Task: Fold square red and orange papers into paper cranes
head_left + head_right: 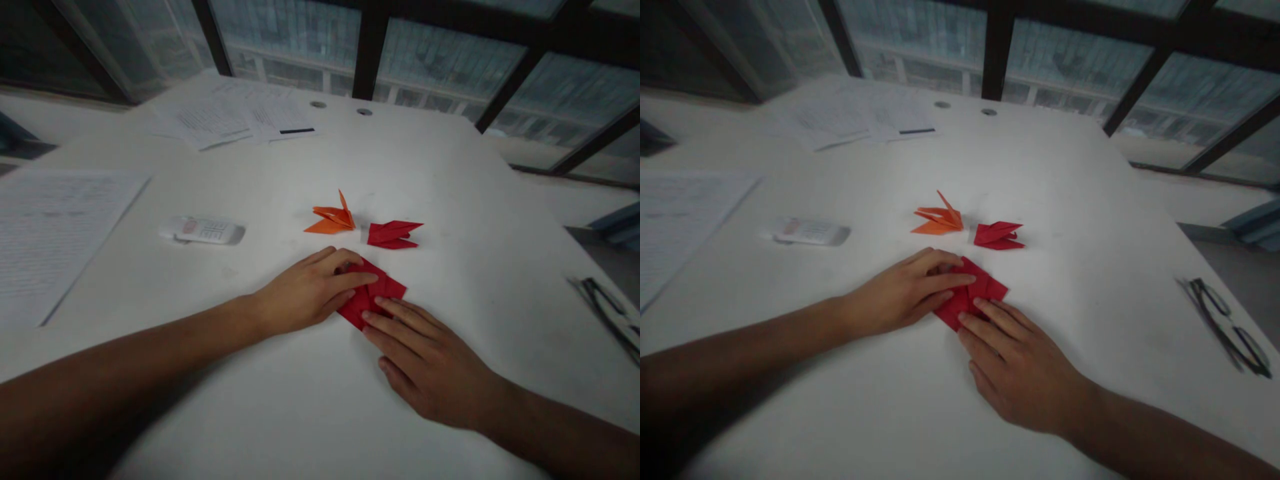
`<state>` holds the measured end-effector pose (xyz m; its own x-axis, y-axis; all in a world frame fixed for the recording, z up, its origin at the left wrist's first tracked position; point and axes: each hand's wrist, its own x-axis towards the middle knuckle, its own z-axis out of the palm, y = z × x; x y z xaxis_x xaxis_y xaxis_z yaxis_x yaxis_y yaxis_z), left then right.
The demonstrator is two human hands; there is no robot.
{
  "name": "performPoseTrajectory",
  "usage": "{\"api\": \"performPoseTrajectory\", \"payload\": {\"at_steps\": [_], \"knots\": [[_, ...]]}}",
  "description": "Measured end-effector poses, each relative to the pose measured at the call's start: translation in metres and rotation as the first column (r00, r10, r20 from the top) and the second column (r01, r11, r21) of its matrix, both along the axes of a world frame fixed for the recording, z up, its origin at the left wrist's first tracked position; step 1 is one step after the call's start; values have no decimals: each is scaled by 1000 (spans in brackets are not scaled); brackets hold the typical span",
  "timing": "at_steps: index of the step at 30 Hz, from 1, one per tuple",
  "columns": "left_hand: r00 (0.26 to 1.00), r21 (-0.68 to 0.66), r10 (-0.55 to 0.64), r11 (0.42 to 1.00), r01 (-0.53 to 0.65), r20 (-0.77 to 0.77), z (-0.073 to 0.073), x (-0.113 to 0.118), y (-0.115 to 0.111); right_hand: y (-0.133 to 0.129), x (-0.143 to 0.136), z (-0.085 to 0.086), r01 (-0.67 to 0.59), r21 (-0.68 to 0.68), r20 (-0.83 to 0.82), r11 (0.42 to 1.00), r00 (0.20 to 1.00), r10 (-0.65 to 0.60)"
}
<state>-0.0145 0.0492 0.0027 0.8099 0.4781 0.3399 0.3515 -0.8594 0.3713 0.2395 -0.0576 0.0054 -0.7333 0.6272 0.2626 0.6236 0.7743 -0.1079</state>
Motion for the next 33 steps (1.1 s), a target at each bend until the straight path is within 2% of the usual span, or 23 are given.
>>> {"api": "performPoseTrajectory", "payload": {"at_steps": [11, 19, 24, 29, 33], "knots": [[999, 53, -9, 999, 11, -41, 0, -1, 0, 0, 0, 1, -2, -1, 1, 1000, 1000, 2], [991, -54, 105, 993, -110, -82, 2, 1, -1, -4, 0, 2, -81, 1, 1, 997, 997, 81], [992, -87, 92, 991, -99, -81, 1, -1, 0, -2, 0, 2, -102, -24, -17, 995, 995, 101], [998, -103, 51, 993, -55, -40, -1, -3, 1, -1, 1, 3, -124, -71, -112, 990, 987, 115], [999, -95, 31, 995, -35, -39, 0, -4, 1, 0, 3, 3, -65, -124, -245, 990, 969, 33]]}}
